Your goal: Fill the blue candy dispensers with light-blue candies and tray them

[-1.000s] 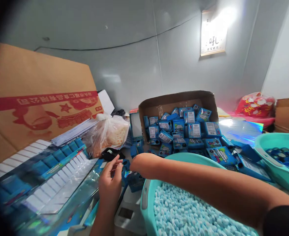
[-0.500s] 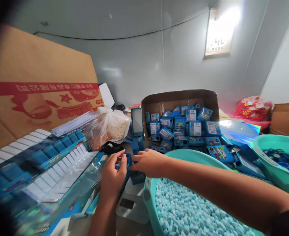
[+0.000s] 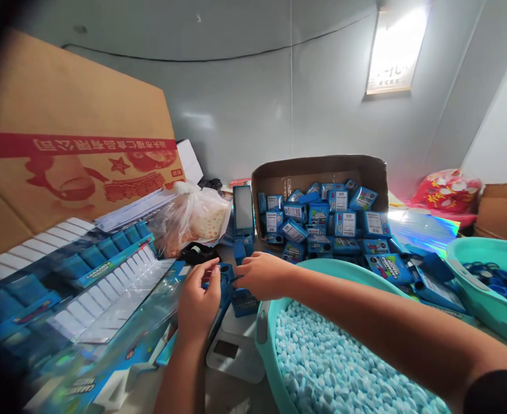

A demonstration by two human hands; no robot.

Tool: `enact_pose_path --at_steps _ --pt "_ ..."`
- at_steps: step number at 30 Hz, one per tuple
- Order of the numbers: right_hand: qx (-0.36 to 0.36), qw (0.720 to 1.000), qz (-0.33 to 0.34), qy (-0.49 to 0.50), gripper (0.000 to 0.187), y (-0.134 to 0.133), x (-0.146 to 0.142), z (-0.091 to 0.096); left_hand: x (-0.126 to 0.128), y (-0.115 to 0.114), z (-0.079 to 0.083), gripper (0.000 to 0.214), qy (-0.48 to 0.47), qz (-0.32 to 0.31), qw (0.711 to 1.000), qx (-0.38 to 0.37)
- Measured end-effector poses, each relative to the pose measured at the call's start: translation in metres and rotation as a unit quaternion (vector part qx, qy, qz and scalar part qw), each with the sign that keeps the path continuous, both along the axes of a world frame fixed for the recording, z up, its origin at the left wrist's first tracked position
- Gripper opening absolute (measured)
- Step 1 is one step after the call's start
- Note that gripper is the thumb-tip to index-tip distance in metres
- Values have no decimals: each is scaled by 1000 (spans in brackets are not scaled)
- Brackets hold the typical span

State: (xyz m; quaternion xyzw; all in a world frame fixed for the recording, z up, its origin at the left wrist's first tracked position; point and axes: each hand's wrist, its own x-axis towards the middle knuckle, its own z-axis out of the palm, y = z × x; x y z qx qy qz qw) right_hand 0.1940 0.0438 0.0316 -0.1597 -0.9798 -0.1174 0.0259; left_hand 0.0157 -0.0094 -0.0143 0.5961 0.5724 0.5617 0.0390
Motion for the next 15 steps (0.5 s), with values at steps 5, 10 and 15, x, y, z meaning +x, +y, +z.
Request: enact_pose_path --at_steps 5,10,15 --pt "-162 983 -66 62 33 0 22 1 1 1 -1 31 -30 -4 999 -14" --pt "-398 873 -187 212 47 -21 54 2 1 2 -2 34 -85 -7 996 -30" --pt "-284 913 -204 210 37 -39 80 4 -2 -1 0 34 -99 -8 995 -27"
